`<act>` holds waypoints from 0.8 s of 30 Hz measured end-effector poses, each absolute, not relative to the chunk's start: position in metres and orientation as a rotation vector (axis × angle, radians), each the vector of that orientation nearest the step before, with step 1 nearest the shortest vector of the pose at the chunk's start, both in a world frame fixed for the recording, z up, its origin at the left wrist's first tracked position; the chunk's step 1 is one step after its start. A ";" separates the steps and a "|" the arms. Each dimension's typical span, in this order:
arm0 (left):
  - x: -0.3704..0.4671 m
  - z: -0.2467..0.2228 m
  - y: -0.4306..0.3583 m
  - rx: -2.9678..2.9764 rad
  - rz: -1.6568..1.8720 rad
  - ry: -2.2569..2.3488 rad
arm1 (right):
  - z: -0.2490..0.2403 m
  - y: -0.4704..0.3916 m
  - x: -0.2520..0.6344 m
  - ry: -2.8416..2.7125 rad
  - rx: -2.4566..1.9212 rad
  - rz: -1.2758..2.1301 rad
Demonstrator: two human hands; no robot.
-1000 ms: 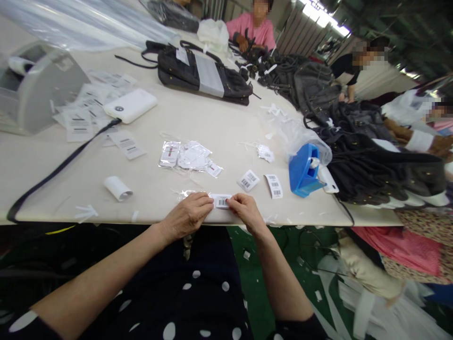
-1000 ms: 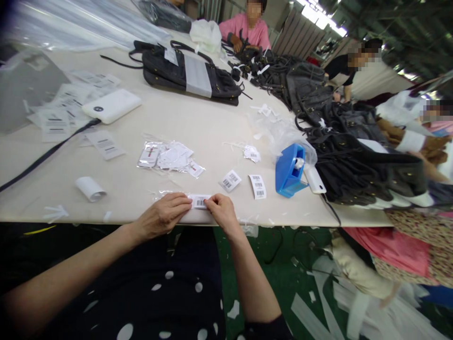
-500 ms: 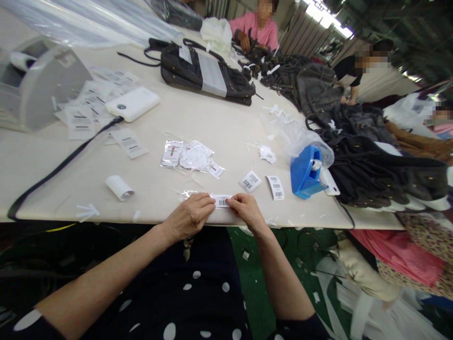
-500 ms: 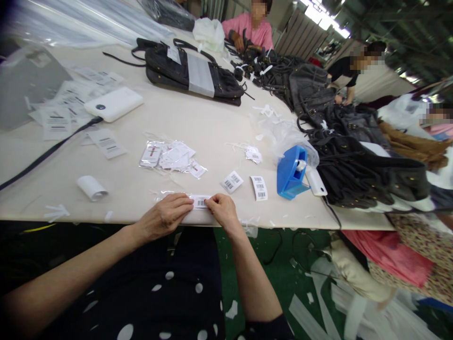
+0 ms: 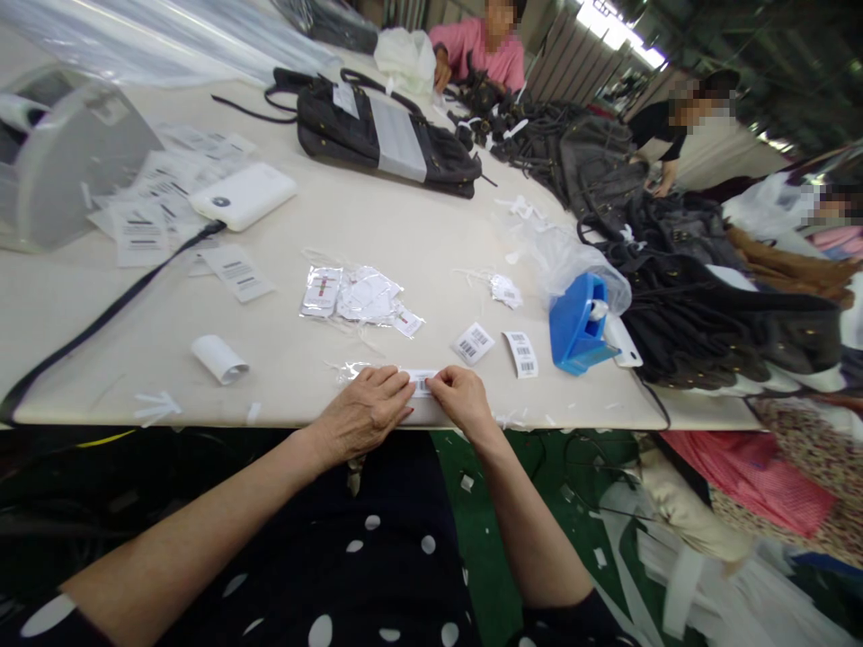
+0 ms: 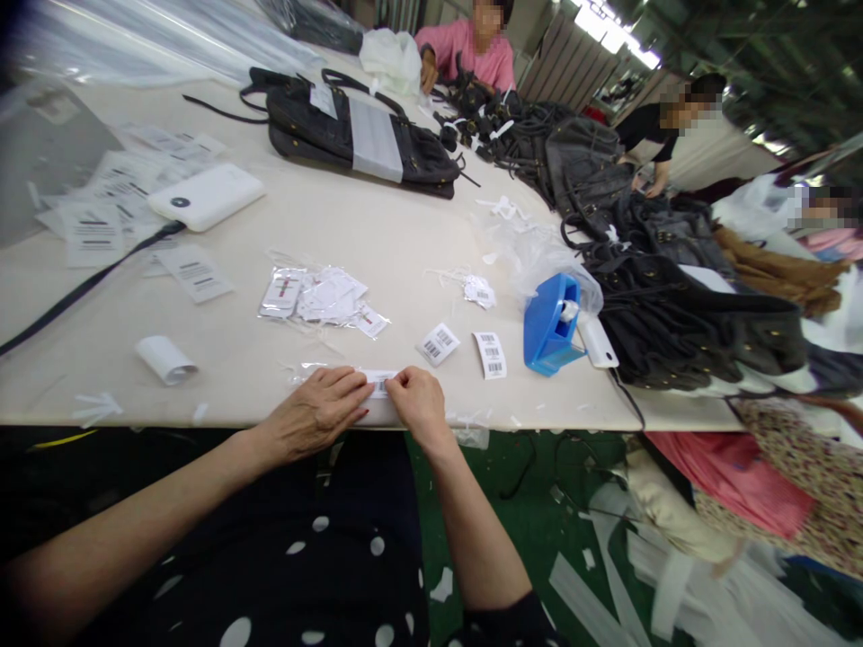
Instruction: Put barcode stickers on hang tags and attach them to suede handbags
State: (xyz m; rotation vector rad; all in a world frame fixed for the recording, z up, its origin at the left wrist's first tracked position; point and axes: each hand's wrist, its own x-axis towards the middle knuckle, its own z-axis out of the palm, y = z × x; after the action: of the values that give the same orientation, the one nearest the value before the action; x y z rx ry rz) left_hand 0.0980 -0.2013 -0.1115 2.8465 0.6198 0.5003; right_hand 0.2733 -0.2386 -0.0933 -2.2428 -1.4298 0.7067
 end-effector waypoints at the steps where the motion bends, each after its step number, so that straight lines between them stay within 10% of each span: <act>1: 0.099 -0.111 -0.201 2.854 0.491 0.621 | -0.092 -0.238 0.272 -1.468 -2.298 0.644; 24: 0.095 -0.129 -0.196 2.874 0.786 0.524 | -0.100 -0.285 0.236 -1.946 -2.024 0.046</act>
State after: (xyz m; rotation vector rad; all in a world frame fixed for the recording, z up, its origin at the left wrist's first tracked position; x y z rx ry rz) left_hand 0.0947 -0.1958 -0.1295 2.8742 0.5240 0.7857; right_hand 0.2363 -0.2854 -0.0999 -2.0237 -1.9457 0.0464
